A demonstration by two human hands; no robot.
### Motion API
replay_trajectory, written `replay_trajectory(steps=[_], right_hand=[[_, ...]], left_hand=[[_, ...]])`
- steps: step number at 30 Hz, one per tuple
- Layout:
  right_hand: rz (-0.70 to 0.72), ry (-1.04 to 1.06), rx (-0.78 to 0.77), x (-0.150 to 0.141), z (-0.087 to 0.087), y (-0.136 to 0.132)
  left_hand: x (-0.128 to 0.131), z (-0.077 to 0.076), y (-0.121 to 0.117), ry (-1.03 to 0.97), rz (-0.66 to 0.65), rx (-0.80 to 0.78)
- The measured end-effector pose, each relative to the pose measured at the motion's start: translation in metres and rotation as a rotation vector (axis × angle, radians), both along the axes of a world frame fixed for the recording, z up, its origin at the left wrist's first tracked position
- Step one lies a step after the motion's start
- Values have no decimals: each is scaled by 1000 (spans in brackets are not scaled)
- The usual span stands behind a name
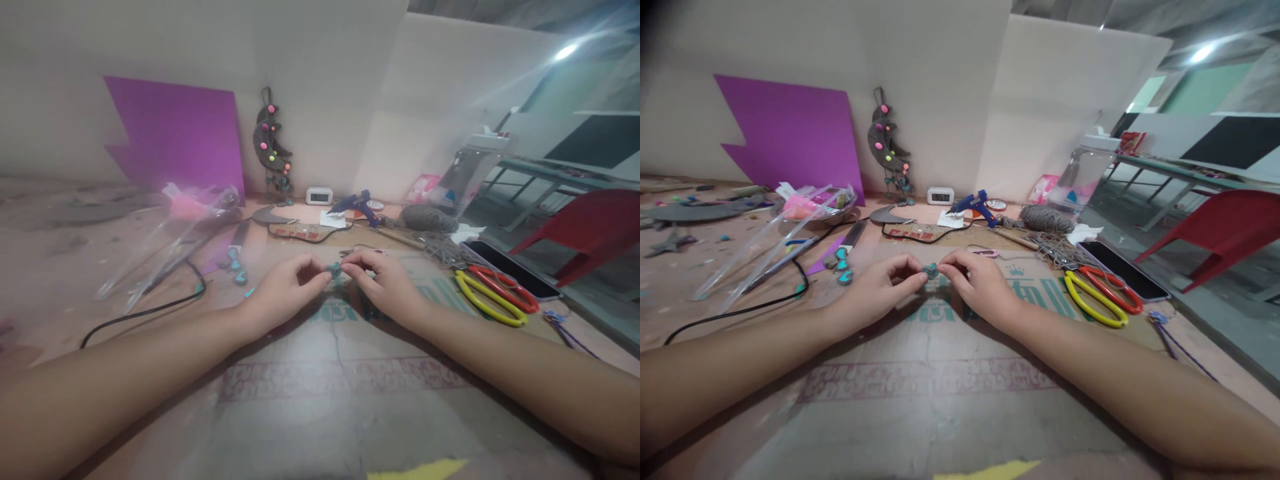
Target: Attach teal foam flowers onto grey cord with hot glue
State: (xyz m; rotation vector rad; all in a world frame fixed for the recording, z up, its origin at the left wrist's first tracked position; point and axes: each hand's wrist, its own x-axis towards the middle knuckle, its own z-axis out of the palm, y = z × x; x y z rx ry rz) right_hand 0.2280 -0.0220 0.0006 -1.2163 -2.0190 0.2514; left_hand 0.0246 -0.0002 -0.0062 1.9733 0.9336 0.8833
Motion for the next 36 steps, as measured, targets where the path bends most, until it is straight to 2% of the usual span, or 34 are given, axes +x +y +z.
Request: replay_trajectory(steps=[7, 13, 19, 24, 28, 36], right_hand=[[33, 36, -18, -1, 2, -2], [21, 4, -25, -1, 2, -2], [36, -12, -1, 1, 0, -2], [32, 9, 59, 3, -3, -2], [104, -6, 133, 5, -4, -2], [105, -116, 291, 5, -4, 0]], left_hand=[[0, -4, 3, -36, 0, -65], [1, -3, 1, -124, -78, -168], [0, -3, 2, -112, -22, -126], [0, -2, 2, -92, 24, -106], [1, -1, 1, -93, 63, -114], [0, 0, 2, -90, 50, -101]])
